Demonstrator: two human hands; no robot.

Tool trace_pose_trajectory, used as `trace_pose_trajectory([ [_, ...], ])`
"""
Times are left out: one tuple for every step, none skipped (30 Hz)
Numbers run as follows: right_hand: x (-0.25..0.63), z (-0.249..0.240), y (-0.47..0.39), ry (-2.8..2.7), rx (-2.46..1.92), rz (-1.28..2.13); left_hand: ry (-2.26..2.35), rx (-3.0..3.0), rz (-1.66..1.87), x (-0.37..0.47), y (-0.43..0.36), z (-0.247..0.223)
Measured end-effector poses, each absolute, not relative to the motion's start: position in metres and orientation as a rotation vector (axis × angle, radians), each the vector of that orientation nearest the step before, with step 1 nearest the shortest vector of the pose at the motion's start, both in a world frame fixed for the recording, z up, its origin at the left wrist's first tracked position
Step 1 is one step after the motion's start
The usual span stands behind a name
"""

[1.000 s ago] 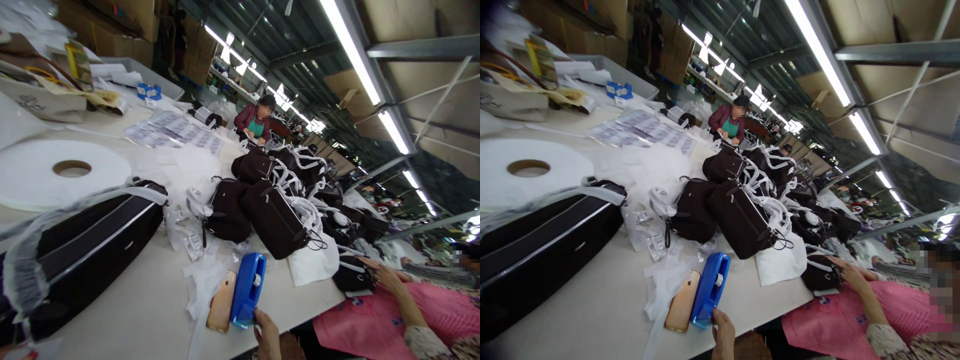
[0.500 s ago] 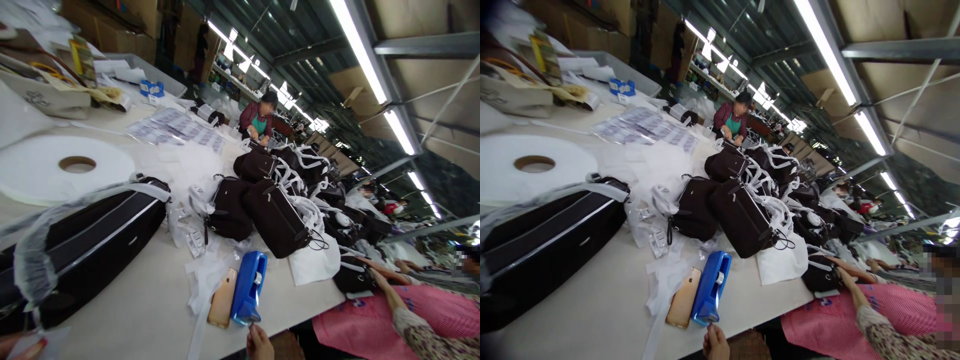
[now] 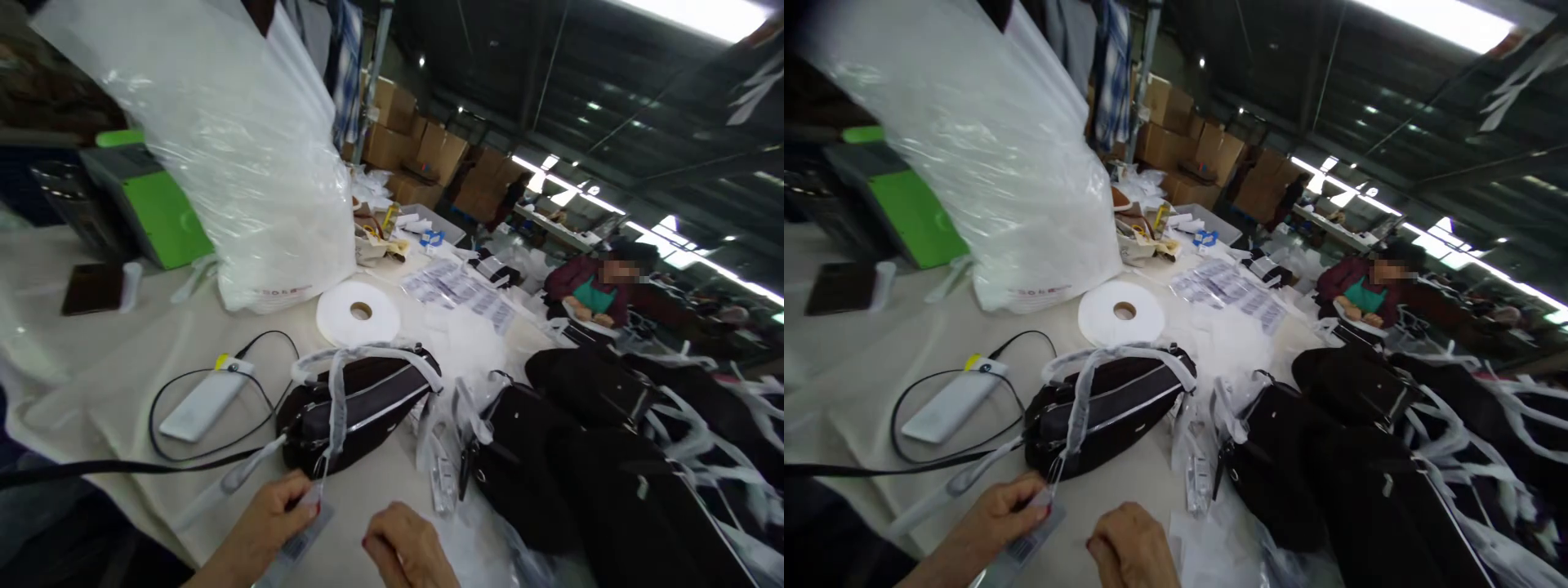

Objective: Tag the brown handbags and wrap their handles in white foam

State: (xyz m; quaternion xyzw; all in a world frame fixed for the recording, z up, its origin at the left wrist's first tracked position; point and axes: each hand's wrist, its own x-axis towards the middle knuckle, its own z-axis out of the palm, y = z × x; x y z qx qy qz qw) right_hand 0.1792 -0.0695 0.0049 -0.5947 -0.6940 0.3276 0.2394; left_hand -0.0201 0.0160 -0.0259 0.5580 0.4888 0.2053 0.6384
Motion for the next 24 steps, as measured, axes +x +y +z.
trace_pose_trajectory([
  [0.173,0.016,-0.052,-2.052,-1.528,0.868,1.102,1.294,0.466,-0.019,0.016,-0.022],
  [0.166,0.025,-0.038,-2.17,-1.48,0.851,1.091,1.311,0.459,-0.018,0.017,-0.017],
  [0.16,0.031,-0.026,-2.25,-1.468,0.831,1.081,1.323,0.448,-0.018,0.018,-0.013],
  [0.156,0.035,-0.018,-2.303,-1.478,0.815,1.077,1.329,0.442,-0.018,0.019,-0.009],
  [0.152,0.037,-0.012,-2.35,-1.487,0.805,1.074,1.331,0.439,-0.019,0.019,-0.006],
  [0.15,0.038,-0.008,-2.389,-1.487,0.797,1.069,1.329,0.438,-0.019,0.02,-0.004],
  [0.149,0.037,-0.006,-2.424,-1.475,0.793,1.069,1.326,0.446,-0.02,0.02,-0.003],
  [0.148,0.036,-0.005,-2.457,-1.46,0.79,1.071,1.322,0.454,-0.02,0.02,-0.002],
  [0.148,0.035,-0.004,-2.489,-1.45,0.782,1.076,1.317,0.46,-0.02,0.02,-0.002],
  [0.148,0.033,-0.003,-2.52,-1.445,0.765,1.08,1.313,0.465,-0.02,0.019,-0.003],
  [0.148,0.032,-0.002,-2.548,-1.443,0.742,1.085,1.311,0.471,-0.021,0.019,-0.004],
  [0.147,0.031,-0.001,-2.569,-1.446,0.718,1.089,1.312,0.475,-0.021,0.018,-0.005],
  [0.147,0.031,0.0,-2.582,-1.452,0.694,1.089,1.313,0.478,-0.021,0.018,-0.006],
  [0.147,0.03,0.001,-2.588,-1.455,0.673,1.086,1.315,0.481,-0.021,0.018,-0.007],
  [0.146,0.03,0.002,-2.587,-1.46,0.657,1.084,1.32,0.483,-0.021,0.017,-0.009],
  [0.146,0.029,0.003,-2.584,-1.464,0.654,1.08,1.326,0.483,-0.021,0.017,-0.01],
  [0.145,0.029,0.004,-2.58,-1.47,0.661,1.082,1.333,0.487,-0.021,0.017,-0.011],
  [0.145,0.028,0.005,-2.578,-1.472,0.677,1.08,1.344,0.492,-0.021,0.017,-0.012],
  [0.145,0.028,0.005,-2.573,-1.468,0.699,1.075,1.354,0.498,-0.021,0.016,-0.013],
  [0.145,0.027,0.006,-2.568,-1.461,0.73,1.063,1.361,0.503,-0.021,0.016,-0.014],
  [0.145,0.026,0.008,-2.561,-1.45,0.763,1.043,1.365,0.507,-0.022,0.016,-0.014],
  [0.145,0.025,0.009,-2.552,-1.438,0.793,1.023,1.362,0.514,-0.023,0.016,-0.015],
  [0.145,0.024,0.01,-2.541,-1.43,0.818,1.002,1.356,0.52,-0.023,0.016,-0.016],
  [0.145,0.024,0.011,-2.531,-1.43,0.837,0.985,1.346,0.525,-0.024,0.015,-0.016],
])
